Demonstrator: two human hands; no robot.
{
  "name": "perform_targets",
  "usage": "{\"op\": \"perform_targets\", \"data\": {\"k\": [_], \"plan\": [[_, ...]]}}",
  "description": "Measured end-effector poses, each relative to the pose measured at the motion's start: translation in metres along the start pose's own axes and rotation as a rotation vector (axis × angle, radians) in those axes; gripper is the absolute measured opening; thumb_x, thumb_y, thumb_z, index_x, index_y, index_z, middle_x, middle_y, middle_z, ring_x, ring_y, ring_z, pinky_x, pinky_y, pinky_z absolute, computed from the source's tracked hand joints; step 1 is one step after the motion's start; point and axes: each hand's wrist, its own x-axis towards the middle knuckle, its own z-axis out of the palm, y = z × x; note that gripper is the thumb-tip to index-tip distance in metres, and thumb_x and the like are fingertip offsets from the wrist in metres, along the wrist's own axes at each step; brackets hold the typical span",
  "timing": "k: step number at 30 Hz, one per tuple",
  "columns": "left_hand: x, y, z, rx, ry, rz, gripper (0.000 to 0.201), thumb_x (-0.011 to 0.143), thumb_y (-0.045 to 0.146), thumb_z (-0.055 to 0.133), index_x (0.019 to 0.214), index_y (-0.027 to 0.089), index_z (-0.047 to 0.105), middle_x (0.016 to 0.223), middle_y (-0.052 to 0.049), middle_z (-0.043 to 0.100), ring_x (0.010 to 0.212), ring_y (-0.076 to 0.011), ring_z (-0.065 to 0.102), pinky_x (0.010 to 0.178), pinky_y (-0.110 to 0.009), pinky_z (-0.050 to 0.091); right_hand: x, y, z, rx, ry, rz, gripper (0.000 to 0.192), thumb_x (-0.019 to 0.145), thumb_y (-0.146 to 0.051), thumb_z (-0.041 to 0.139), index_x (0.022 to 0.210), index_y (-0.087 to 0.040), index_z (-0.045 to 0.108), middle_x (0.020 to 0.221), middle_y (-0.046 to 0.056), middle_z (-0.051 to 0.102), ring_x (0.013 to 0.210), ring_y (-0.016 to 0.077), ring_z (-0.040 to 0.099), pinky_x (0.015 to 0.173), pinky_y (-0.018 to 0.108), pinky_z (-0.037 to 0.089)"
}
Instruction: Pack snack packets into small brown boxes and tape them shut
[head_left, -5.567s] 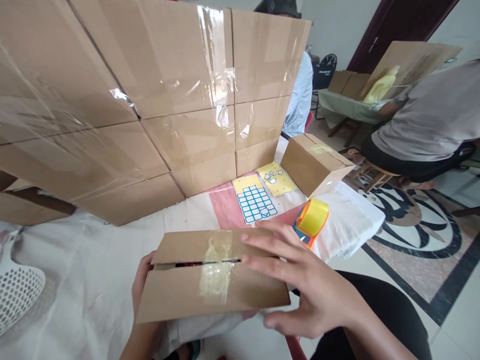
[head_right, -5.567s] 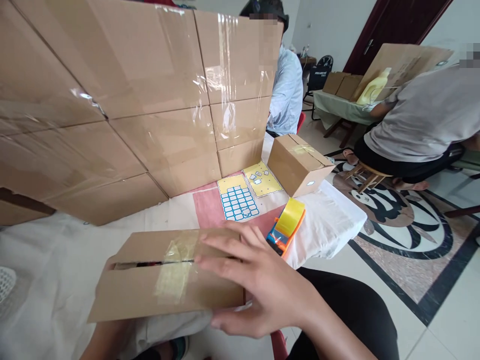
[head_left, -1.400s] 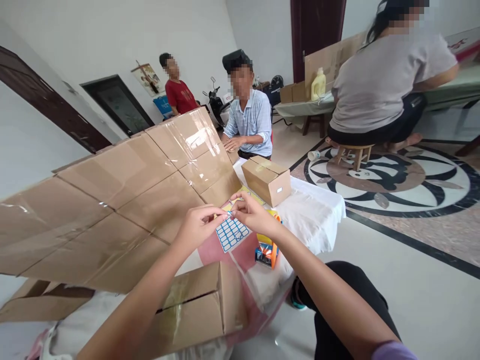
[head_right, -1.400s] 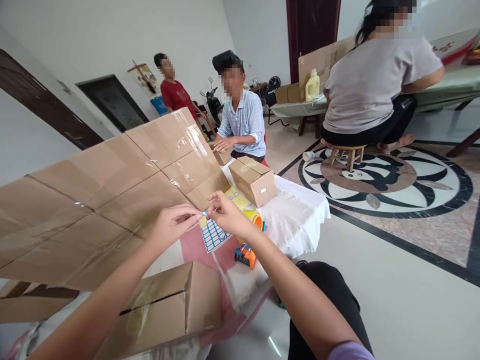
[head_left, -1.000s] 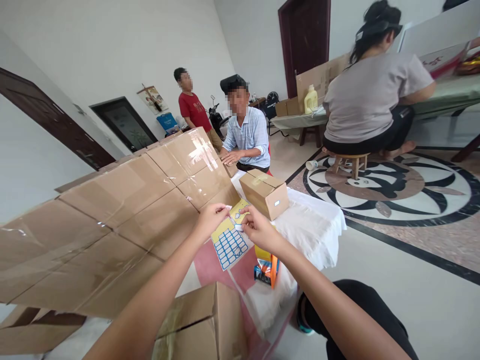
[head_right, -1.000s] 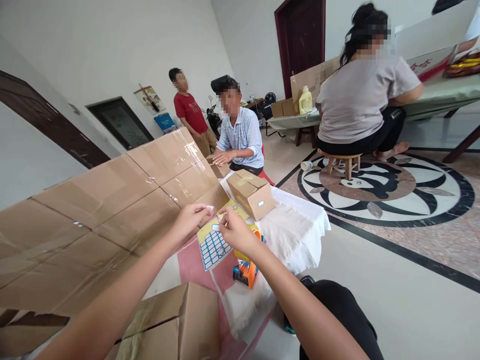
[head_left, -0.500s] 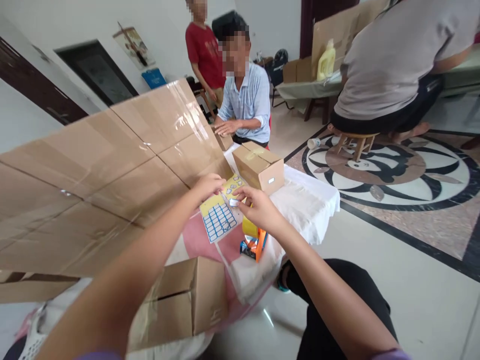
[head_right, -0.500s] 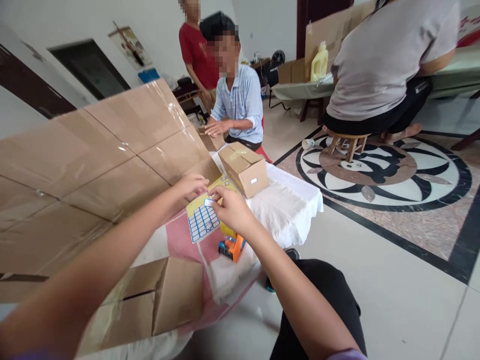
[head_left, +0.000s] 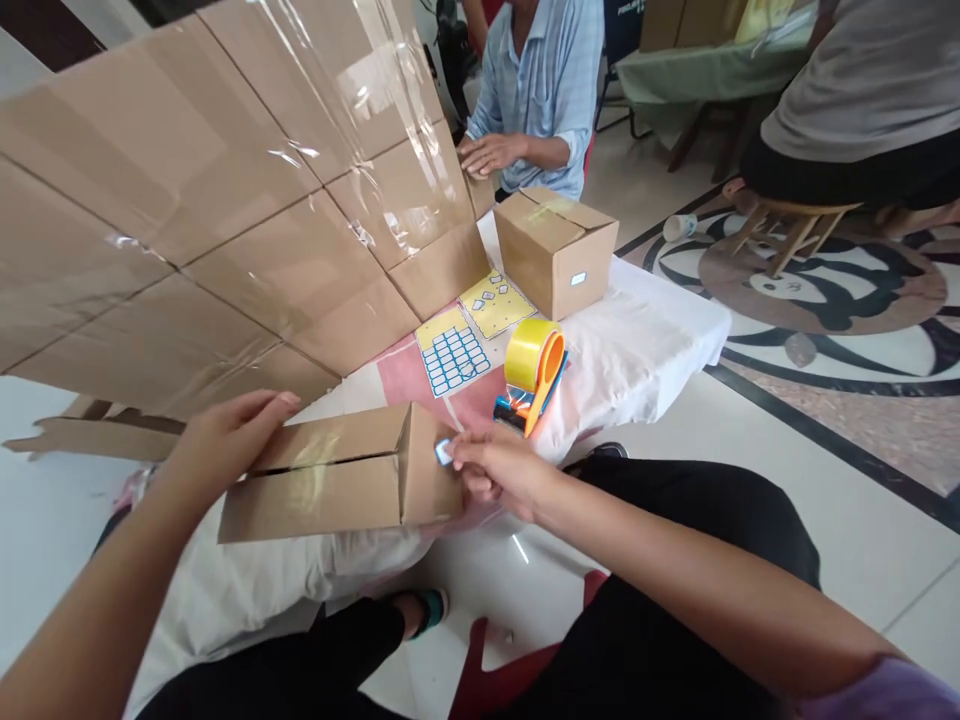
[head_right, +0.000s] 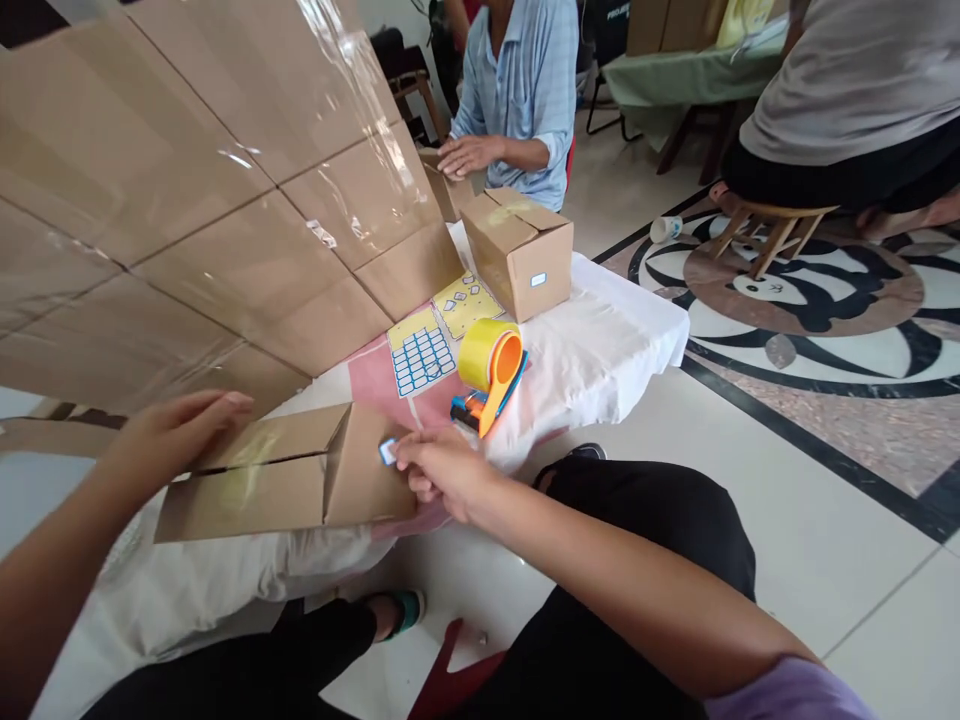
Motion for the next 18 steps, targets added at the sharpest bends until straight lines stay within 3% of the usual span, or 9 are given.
{"op": "perform_targets", "data": {"k": [2, 8, 11, 13, 14, 15, 17, 18], "plan": [[-0.005, -0.005, 0.014, -0.077, -0.017, -0.016, 0.055, 0.078, 0.064, 0.047, 0.095, 0.021, 0.076, 0.105, -0.002, 0.076, 0.103, -0.0262, 0.064, 0.091, -0.032, 0.044, 0.000, 0.015, 0.002, 0.097, -0.026, 0.091, 0.020, 0.077, -0.024, 0.070, 0.068, -0.018, 0.053, 0.051, -0.009, 0.045, 0.038, 0.0040, 0.029, 0.040, 0.021, 0.015], [-0.005, -0.004, 0.024, -0.116, -0.032, -0.033, 0.055, 0.081, 0.062, 0.044, 0.090, 0.019, 0.076, 0.106, -0.006, 0.076, 0.102, -0.0276, 0.063, 0.091, -0.034, 0.045, 0.002, 0.023, 0.009, 0.025, 0.031, -0.021, 0.034, 0.082, -0.033, 0.075, 0.067, -0.020, 0.048, 0.047, -0.009, 0.046, 0.036, 0.0040, 0.029, 0.038, 0.020, 0.017], [0.000, -0.007, 0.023, -0.063, -0.039, -0.036, 0.052, 0.081, 0.062, 0.046, 0.088, 0.020, 0.076, 0.104, -0.007, 0.076, 0.104, -0.0292, 0.062, 0.095, -0.036, 0.042, -0.001, 0.030, 0.010, -0.060, -0.093, 0.123, 0.050, 0.094, -0.049, 0.064, 0.062, -0.023, 0.034, 0.042, -0.011, 0.032, 0.035, 0.0043, 0.021, 0.037, 0.020, 0.014], [0.002, -0.010, 0.023, -0.048, -0.043, -0.042, 0.052, 0.081, 0.061, 0.046, 0.089, 0.020, 0.076, 0.105, -0.007, 0.075, 0.105, -0.0289, 0.062, 0.096, -0.036, 0.041, -0.004, 0.038, 0.009, -0.093, -0.208, 0.245, 0.049, 0.098, -0.049, 0.056, 0.063, -0.023, 0.033, 0.045, -0.010, 0.031, 0.036, 0.0046, 0.020, 0.038, 0.020, 0.013], [0.003, -0.011, 0.023, -0.048, -0.048, -0.043, 0.052, 0.081, 0.061, 0.045, 0.090, 0.019, 0.076, 0.106, -0.006, 0.075, 0.106, -0.0283, 0.062, 0.096, -0.036, 0.041, -0.005, 0.043, 0.008, -0.129, -0.190, 0.240, 0.044, 0.097, -0.045, 0.056, 0.065, -0.022, 0.036, 0.049, -0.009, 0.036, 0.037, 0.0047, 0.022, 0.038, 0.020, 0.015], [0.004, -0.012, 0.023, -0.051, -0.052, -0.042, 0.053, 0.080, 0.061, 0.045, 0.091, 0.019, 0.076, 0.107, -0.006, 0.075, 0.106, -0.0278, 0.063, 0.095, -0.035, 0.041, -0.008, 0.047, 0.006, -0.180, -0.128, 0.180, 0.035, 0.094, -0.039, 0.058, 0.069, -0.022, 0.040, 0.055, -0.008, 0.042, 0.039, 0.0051, 0.028, 0.038, 0.020, 0.020], [0.005, -0.013, 0.023, -0.057, -0.056, -0.029, 0.055, 0.080, 0.062, 0.043, 0.091, 0.019, 0.075, 0.107, -0.006, 0.076, 0.106, -0.0271, 0.063, 0.095, -0.034, 0.042, -0.014, 0.055, 0.003, -0.337, 0.011, -0.075, 0.017, 0.085, -0.030, 0.065, 0.089, -0.019, 0.051, 0.078, -0.001, 0.057, 0.050, 0.0080, 0.045, 0.046, 0.023, 0.040], [0.005, -0.014, 0.023, -0.060, -0.053, -0.021, 0.056, 0.079, 0.063, 0.043, 0.091, 0.019, 0.075, 0.107, -0.006, 0.076, 0.106, -0.0271, 0.063, 0.095, -0.034, 0.042, -0.017, 0.057, 0.001, -0.441, 0.043, -0.237, 0.031, 0.080, -0.029, 0.069, 0.106, -0.018, 0.054, 0.096, 0.004, 0.061, 0.062, 0.0115, 0.056, 0.056, 0.028, 0.050]]}}
